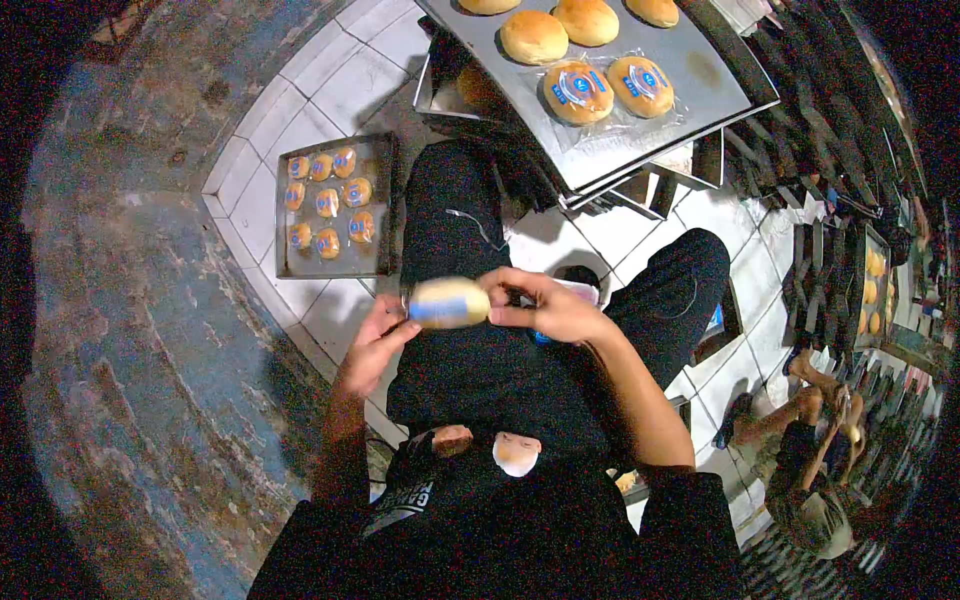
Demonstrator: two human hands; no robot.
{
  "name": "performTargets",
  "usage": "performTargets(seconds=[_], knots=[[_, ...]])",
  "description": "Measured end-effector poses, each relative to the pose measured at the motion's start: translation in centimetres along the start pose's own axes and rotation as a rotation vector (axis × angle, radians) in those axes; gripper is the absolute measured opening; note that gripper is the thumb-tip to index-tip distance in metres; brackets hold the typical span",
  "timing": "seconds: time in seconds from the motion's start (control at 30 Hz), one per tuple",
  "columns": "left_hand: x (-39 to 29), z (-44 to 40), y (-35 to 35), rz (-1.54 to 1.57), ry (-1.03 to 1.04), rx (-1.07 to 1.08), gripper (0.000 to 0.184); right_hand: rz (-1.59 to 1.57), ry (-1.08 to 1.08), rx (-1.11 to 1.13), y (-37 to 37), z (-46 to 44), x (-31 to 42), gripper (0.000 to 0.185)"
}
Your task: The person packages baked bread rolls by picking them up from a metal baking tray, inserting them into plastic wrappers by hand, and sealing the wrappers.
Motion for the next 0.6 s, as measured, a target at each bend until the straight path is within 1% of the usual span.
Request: performTargets(seconds=[0.03, 0.1, 0.13, 0.17, 0.23, 0.27, 0.3, 0.33, 0.37, 0.4, 0.43, 0.47, 0.5, 0.57, 0.6], knots=[[0.6, -0.4, -0.2, -0.002, 0.000, 0.001, 0.021, 0.110, -0.273, 0.085, 0.1, 0.3, 2.2, 0.028], [1.3, -1.5, -0.5, -0.071, 0.208, 0.025, 0.033, 0.028, 0.065, 0.274, 0.4, 2.1, 4.8, 0.027], [0.9, -1.6, 0.1, -0.068, 0.239, 0.006, 0.032, 0.102, 0.042, 0.285, 0.4, 2.7, 6.3, 0.029], [0.8, -1.7, 0.2, -0.065, 0.245, 0.013, 0.032, 0.107, 0.040, 0.277, -0.1, 3.3, 7.6, 0.029], [0.4, -1.7, 0.6, -0.133, 0.290, -0.019, 0.032, 0.031, -0.127, 0.109, -2.9, 4.5, 10.6, 0.032], [0.1, -1.6, 0.7, -0.107, 0.260, -0.037, 0.032, 0.128, -0.208, -0.040, -5.1, 5.3, 11.2, 0.038], [0.3, -1.9, 0.6, -0.134, 0.266, -0.053, 0.032, 0.251, -0.494, -0.281, -7.2, 5.6, 12.9, 0.040], [1.2, -2.6, 0.1, -0.146, 0.269, -0.040, 0.033, 0.269, -0.448, -0.591, -9.8, 6.5, 12.5, 0.045], [2.0, -3.3, -0.2, -0.160, 0.272, -0.028, 0.033, 0.123, -0.555, -0.842, -12.3, 6.2, 13.6, 0.049], [1.8, -3.5, 0.0, -0.155, 0.286, -0.001, 0.033, 0.152, -0.592, -1.018, -15.8, 5.8, 14.9, 0.050], [1.6, -3.8, -0.1, -0.164, 0.244, -0.006, 0.033, 0.046, -0.697, -1.169, -18.1, 5.5, 16.2, 0.040], [1.5, -3.8, 0.0, -0.174, 0.201, -0.016, 0.034, -0.030, -0.699, -1.207, -21.0, 5.2, 16.4, 0.037], [1.2, -3.8, 0.2, -0.175, 0.210, -0.003, 0.034, 0.137, -0.708, -1.316, -24.0, 4.7, 16.1, 0.038], [0.6, -3.7, 0.2, -0.240, 0.225, 0.014, 0.034, 0.576, -0.539, -1.231, -29.7, 3.7, 13.9, 0.042], [1.4, -4.1, -0.2, -0.221, 0.270, 0.019, 0.034, 0.994, -0.563, -1.440, -29.7, 5.0, 13.7, 0.043]])
Point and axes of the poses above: each hand's wrist, its own z-axis away from the middle knuckle, its own y-axis out of the palm, x = y × z, the point moved 5 cm from there along -z, towards the middle knuckle, and after that the axes turned 13 degrees about -x, right-handed, at the moved point
